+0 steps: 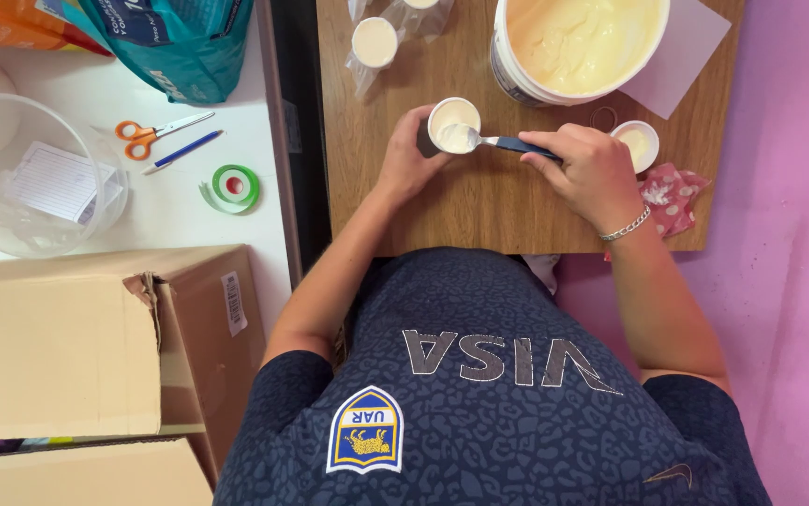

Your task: Filling small plastic cups with a yellow creamy substance from a large bucket using a spoon and then carrying them through a store.

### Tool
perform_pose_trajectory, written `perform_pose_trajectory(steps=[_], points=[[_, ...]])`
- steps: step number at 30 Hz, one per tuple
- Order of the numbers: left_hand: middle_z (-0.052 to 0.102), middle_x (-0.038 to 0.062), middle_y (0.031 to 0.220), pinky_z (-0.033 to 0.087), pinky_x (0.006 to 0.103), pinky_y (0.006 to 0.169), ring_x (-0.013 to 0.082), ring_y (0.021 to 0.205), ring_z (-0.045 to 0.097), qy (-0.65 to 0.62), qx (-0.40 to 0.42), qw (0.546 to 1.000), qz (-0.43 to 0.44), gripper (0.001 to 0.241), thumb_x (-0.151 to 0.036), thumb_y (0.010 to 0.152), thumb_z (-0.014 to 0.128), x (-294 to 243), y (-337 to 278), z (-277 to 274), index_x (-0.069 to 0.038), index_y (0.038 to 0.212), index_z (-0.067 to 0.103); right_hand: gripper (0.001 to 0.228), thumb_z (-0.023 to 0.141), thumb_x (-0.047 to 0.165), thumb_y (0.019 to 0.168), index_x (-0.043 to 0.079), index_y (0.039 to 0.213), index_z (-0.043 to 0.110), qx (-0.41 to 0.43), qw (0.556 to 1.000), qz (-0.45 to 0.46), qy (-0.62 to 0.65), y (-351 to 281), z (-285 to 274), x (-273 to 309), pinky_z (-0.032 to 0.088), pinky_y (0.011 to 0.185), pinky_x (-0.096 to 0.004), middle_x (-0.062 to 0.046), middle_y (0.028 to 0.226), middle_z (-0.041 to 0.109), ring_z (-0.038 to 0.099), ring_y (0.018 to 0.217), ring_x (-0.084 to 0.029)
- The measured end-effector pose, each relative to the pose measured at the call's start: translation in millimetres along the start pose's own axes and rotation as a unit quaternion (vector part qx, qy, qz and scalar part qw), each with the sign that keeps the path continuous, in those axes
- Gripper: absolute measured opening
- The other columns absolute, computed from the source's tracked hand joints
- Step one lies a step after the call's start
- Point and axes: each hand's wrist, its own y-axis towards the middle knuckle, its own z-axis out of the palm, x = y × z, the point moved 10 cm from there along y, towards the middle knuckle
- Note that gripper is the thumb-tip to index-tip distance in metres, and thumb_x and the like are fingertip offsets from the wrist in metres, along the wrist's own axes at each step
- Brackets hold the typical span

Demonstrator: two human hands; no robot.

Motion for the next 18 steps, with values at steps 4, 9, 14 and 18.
perform_pose_trajectory(steps=[4,9,14,18], points=[[0.061,0.004,0.133,0.046,0.0427,0.114,0.0255,0.129,0.060,0.012,0.021,0.998,0.054,0.066,-0.024,0.072,0.097,-14,7,-9,-0.014,0.129,0.064,0.018,0.069,0.031,0.107,0.021,0.120,0.076,-0.003,1.000,-0.007,-0.013,-2,-3,2,0.055,0.073,-0.043,-0.007,0.080,0.062,0.067,0.078,-0.031],[0.058,0.013,0.140,0.043,0.0465,0.118,0.0328,0.134,0.056,-0.001,0.064,0.997,0.037,0.083,0.001,0.075,0.073,-17,4,-14,-0.014,0.153,0.048,0.019,0.069,0.034,0.108,0.023,0.122,0.076,-0.019,1.000,0.002,-0.018,-7,-8,-2,0.055,0.074,-0.040,-0.005,0.082,0.062,0.068,0.080,-0.028],[0.048,0.018,0.153,0.035,0.0470,0.125,0.0348,0.146,0.046,-0.015,0.081,0.997,0.008,0.090,-0.002,0.078,0.073,-24,0,-6,-0.009,0.159,0.034,0.023,0.071,0.032,0.110,0.018,0.128,0.078,-0.041,0.999,0.017,-0.007,-10,-12,-8,0.047,0.066,-0.036,-0.003,0.080,0.060,0.060,0.072,-0.023],[0.044,0.017,0.160,0.035,0.0445,0.126,0.0311,0.150,0.043,0.019,0.063,0.998,-0.018,0.094,-0.021,0.084,0.089,-18,-1,2,-0.007,0.157,0.032,0.027,0.071,0.029,0.111,0.010,0.129,0.079,-0.068,0.997,0.022,0.007,-7,-14,-6,0.041,0.058,-0.033,-0.003,0.079,0.058,0.051,0.064,-0.018]])
